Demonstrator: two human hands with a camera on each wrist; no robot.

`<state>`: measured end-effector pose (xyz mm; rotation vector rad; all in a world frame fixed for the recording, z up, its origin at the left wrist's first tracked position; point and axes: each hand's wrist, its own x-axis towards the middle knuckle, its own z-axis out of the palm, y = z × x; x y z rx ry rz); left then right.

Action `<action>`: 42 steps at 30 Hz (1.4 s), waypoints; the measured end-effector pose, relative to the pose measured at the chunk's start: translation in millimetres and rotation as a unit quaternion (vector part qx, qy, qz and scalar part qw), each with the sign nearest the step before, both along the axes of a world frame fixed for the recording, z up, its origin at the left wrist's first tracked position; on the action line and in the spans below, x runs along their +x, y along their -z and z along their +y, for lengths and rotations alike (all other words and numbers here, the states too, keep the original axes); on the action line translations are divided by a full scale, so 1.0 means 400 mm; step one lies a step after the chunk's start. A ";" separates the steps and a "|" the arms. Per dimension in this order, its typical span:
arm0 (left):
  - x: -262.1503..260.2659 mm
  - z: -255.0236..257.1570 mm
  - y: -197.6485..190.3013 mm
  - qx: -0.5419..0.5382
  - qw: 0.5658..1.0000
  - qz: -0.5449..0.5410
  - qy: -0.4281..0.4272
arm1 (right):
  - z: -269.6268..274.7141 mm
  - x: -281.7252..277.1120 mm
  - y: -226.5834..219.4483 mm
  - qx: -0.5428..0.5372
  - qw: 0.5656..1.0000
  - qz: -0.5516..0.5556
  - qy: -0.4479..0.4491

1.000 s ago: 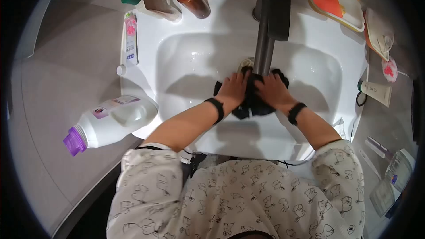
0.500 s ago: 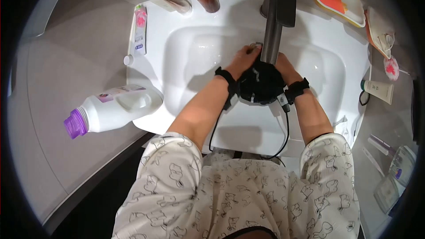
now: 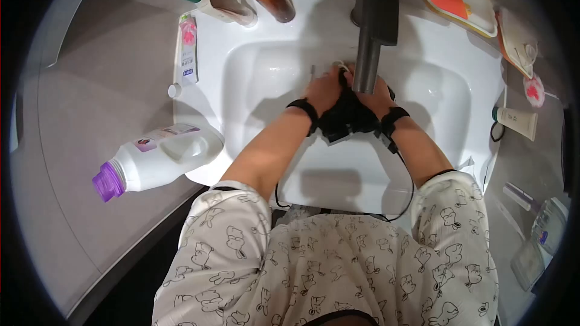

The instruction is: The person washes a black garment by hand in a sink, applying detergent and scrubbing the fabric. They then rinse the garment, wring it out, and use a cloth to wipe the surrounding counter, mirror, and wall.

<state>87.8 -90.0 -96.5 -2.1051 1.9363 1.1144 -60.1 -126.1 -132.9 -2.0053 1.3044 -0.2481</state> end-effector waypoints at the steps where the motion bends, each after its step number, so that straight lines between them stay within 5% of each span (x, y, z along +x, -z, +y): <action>1: 0.013 0.021 0.003 -0.062 0.997 0.032 0.018 | 0.009 -0.010 -0.057 -0.010 0.999 -0.010 -0.040; 2: 0.024 0.040 0.000 -0.123 0.990 0.063 0.033 | 0.026 -0.020 -0.092 -0.021 0.996 -0.021 -0.083; 3: 0.021 0.085 -0.012 -0.121 0.990 0.065 0.032 | 0.078 -0.055 -0.097 -0.151 0.977 -0.041 -0.144; 5: 0.008 0.178 -0.031 -0.329 0.926 -0.003 0.187 | 0.161 -0.105 -0.143 -0.215 0.952 -0.005 -0.219; 8: -0.033 0.108 0.052 -0.181 0.975 -0.029 0.122 | 0.108 -0.080 -0.021 -0.179 0.959 0.082 -0.206; 10: -0.034 -0.017 0.066 -0.114 0.993 -0.004 0.042 | 0.020 -0.031 0.013 0.024 0.999 0.023 -0.032; 11: -0.031 -0.044 0.063 -0.043 0.998 0.023 -0.039 | 0.002 -0.008 -0.008 0.026 0.999 0.022 -0.033; 13: -0.029 -0.042 0.046 -0.038 0.997 0.041 -0.061 | -0.035 0.006 -0.073 0.166 0.982 -0.001 0.090; 15: 0.006 -0.044 0.025 -0.039 0.994 0.052 -0.088 | -0.040 -0.016 -0.124 0.156 0.987 -0.015 0.017; 16: 0.035 -0.019 0.016 -0.049 0.987 0.141 -0.064 | -0.020 -0.041 -0.137 0.157 0.986 -0.028 -0.052; 18: 0.076 0.065 -0.017 -0.078 0.965 0.247 0.038 | 0.049 -0.154 -0.156 0.334 0.920 -0.203 -0.019; 21: 0.098 0.148 -0.072 -0.063 0.954 0.255 0.144 | 0.037 -0.239 -0.162 0.227 0.961 -0.127 0.092; 23: 0.099 0.166 -0.010 -0.088 0.984 0.126 -0.086 | 0.026 -0.221 -0.118 0.233 0.955 -0.128 0.128; 24: 0.088 0.128 0.022 0.026 0.949 0.227 -0.219 | 0.026 -0.187 -0.098 0.242 0.948 -0.177 0.103; 25: 0.059 0.092 0.031 0.023 0.949 0.225 -0.220 | 0.023 -0.151 -0.089 0.252 0.938 -0.224 0.078; 27: 0.012 0.041 0.032 0.138 0.755 0.505 -0.394 | 0.005 -0.063 -0.083 0.234 0.954 -0.185 0.029; 29: 0.006 0.056 -0.002 0.089 0.781 0.480 -0.390 | 0.036 -0.056 -0.115 0.225 0.965 -0.137 -0.014; 30: 0.017 0.076 -0.032 -0.005 0.903 0.358 -0.239 | 0.072 -0.081 -0.159 0.097 0.985 -0.100 -0.098; 31: 0.023 0.097 -0.064 -0.103 0.968 0.214 -0.074 | 0.103 -0.098 -0.192 -0.035 0.981 -0.059 -0.182; 33: 0.005 0.190 -0.066 -0.248 0.948 0.148 0.133 | 0.184 -0.117 -0.170 -0.094 0.972 -0.015 -0.214; 35: -0.010 0.214 -0.013 -0.307 0.933 0.056 0.180 | 0.192 -0.111 -0.113 -0.156 0.956 0.026 -0.247; 37: -0.029 0.137 0.040 -0.253 0.953 -0.005 0.164 | 0.115 -0.073 -0.048 -0.045 0.943 0.185 -0.273; 39: -0.018 0.052 0.056 -0.191 0.969 -0.065 0.145 | 0.033 -0.028 -0.049 0.094 0.990 0.099 -0.039; 41: -0.013 -0.037 0.028 -0.051 0.999 0.010 -0.003 | 0.013 -0.016 -0.087 0.091 0.993 0.072 -0.013; 42: -0.007 -0.046 0.021 -0.060 0.998 0.009 0.006 | -0.003 -0.013 -0.098 0.087 0.995 0.044 0.016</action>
